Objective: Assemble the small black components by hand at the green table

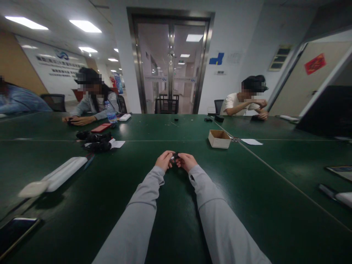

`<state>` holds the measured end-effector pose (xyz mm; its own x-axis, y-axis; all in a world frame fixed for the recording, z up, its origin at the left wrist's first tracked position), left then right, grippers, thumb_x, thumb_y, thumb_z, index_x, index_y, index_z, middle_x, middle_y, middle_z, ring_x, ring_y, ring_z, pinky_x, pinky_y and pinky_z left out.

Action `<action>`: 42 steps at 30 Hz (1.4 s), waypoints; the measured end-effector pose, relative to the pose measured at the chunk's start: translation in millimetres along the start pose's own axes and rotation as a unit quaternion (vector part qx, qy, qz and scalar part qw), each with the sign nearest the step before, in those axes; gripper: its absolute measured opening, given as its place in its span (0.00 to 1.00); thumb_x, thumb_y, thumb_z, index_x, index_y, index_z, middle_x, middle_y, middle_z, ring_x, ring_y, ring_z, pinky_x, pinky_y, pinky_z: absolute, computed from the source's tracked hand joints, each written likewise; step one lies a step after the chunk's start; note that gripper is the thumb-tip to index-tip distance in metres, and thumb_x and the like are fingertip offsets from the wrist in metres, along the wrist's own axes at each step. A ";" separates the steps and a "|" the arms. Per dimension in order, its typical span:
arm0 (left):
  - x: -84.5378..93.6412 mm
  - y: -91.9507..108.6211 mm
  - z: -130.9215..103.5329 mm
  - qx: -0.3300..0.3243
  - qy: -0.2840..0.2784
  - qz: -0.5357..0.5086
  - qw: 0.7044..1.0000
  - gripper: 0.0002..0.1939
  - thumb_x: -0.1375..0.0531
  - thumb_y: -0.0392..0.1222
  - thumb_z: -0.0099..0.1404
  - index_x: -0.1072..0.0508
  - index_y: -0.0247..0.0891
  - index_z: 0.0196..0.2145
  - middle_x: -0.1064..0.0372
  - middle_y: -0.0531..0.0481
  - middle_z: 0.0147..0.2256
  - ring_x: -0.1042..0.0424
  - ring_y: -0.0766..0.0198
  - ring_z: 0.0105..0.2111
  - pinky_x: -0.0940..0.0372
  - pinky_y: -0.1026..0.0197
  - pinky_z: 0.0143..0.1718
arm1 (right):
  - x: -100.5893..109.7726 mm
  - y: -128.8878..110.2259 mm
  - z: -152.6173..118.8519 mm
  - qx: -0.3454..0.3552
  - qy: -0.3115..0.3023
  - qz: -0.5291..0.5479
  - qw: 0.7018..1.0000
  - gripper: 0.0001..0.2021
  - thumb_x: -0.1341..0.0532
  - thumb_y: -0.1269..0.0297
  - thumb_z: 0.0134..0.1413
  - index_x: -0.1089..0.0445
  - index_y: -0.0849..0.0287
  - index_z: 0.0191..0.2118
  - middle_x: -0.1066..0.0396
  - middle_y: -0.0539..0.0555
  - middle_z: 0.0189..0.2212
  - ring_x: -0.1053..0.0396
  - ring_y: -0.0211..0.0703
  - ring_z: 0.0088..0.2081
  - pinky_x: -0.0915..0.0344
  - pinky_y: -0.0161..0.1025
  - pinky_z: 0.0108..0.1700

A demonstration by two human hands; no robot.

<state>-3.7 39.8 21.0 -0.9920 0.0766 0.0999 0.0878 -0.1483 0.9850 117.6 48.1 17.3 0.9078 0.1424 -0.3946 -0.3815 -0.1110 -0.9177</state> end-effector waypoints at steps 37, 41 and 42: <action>8.2 5.5 -11.9 -0.026 0.121 -0.189 0.974 0.25 0.40 0.58 0.46 0.35 0.37 0.36 0.48 0.61 0.15 0.50 0.76 0.11 0.54 0.72 0.10 | -39.2 2.5 -24.5 -0.095 -0.149 0.107 0.978 0.04 0.52 0.70 0.59 0.42 0.59 0.39 0.31 0.52 0.21 0.35 0.36 0.20 0.36 0.33 0.24; 31.0 15.6 -30.5 -0.018 0.158 -0.239 0.958 0.19 0.41 0.54 0.50 0.38 0.38 0.33 0.39 0.58 0.20 0.50 0.78 0.10 0.56 0.74 0.09 | -53.4 9.1 -39.7 -0.143 -0.192 0.108 0.965 0.10 0.52 0.65 0.60 0.40 0.60 0.44 0.33 0.50 0.22 0.37 0.34 0.19 0.38 0.31 0.23; 42.3 19.0 -37.4 -0.011 0.170 -0.247 0.954 0.17 0.41 0.52 0.51 0.38 0.38 0.32 0.34 0.55 0.26 0.48 0.79 0.11 0.55 0.74 0.10 | -53.5 9.4 -44.0 -0.150 -0.197 0.093 0.964 0.11 0.51 0.65 0.60 0.39 0.61 0.46 0.33 0.50 0.22 0.37 0.34 0.19 0.38 0.31 0.23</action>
<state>-47.4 3.4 38.6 -0.8838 -0.1810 -0.4315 -0.3972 -0.1972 0.8963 73.1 -3.8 31.9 0.6693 0.4492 -0.5918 -0.4090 -0.4423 -0.7982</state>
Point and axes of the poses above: each hand's wrist, its own z-axis towards the middle knuckle, its own x-axis out of the back of the hand, y = z × x, the point moved 4 cm from there along z, towards the middle knuckle
